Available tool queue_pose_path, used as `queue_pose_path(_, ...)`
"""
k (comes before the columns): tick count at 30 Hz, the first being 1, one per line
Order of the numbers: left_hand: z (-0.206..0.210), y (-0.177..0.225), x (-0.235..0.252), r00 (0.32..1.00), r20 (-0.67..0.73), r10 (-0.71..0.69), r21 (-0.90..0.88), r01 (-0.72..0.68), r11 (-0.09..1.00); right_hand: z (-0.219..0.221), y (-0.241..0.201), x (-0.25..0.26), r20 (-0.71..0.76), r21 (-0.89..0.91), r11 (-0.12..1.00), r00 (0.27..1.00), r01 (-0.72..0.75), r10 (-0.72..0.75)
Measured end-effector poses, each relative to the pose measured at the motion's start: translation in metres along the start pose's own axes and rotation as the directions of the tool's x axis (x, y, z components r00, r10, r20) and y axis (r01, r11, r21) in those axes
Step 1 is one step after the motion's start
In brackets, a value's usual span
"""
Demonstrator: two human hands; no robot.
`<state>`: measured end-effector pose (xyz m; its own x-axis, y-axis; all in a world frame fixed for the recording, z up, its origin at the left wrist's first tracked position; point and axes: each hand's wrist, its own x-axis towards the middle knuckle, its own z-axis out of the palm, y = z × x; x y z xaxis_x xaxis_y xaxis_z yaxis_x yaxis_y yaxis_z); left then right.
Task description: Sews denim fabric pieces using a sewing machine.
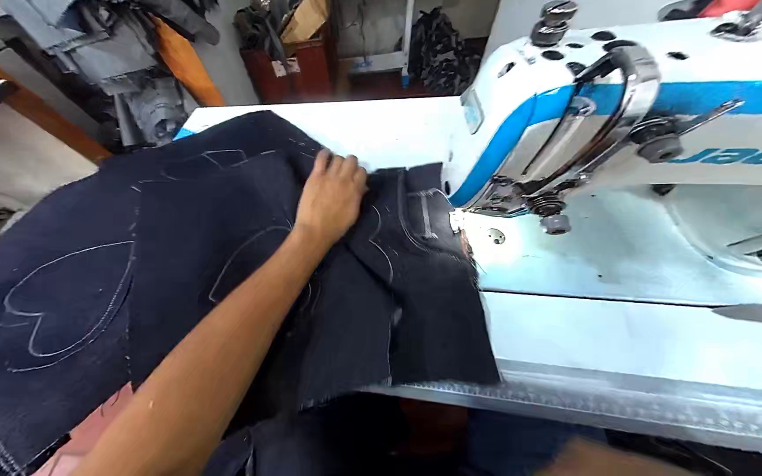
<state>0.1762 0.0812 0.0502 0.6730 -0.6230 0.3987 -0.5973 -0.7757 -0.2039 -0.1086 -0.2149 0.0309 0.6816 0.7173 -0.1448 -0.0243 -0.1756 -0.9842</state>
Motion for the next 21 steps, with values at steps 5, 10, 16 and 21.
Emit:
queue_pose_path(5, -0.018, 0.023, -0.056, 0.898, -0.337, 0.283, 0.008, -0.298, 0.955, 0.071, 0.044, 0.035, -0.419, 0.373, 0.927, 0.899, 0.047, 0.123)
queue_pose_path(10, -0.064, 0.065, -0.103, 0.840, -0.394, 0.374, -0.132, -0.455, 0.881, 0.111, 0.014, 0.062, -0.623, 0.426, 0.885, 0.771, 0.189, 0.135)
queue_pose_path(16, -0.123, 0.071, -0.318, 0.958, 0.036, -0.285, -0.096, 0.288, 0.953, 0.122, 0.023, 0.071, -0.085, 0.072, 0.996, 0.995, -0.045, 0.051)
queue_pose_path(21, -0.066, 0.003, -0.400, 0.714, 0.346, -0.608, -0.208, 0.691, 0.693, 0.132, 0.037, 0.191, 0.038, 0.344, 0.911, 0.973, -0.229, 0.229)
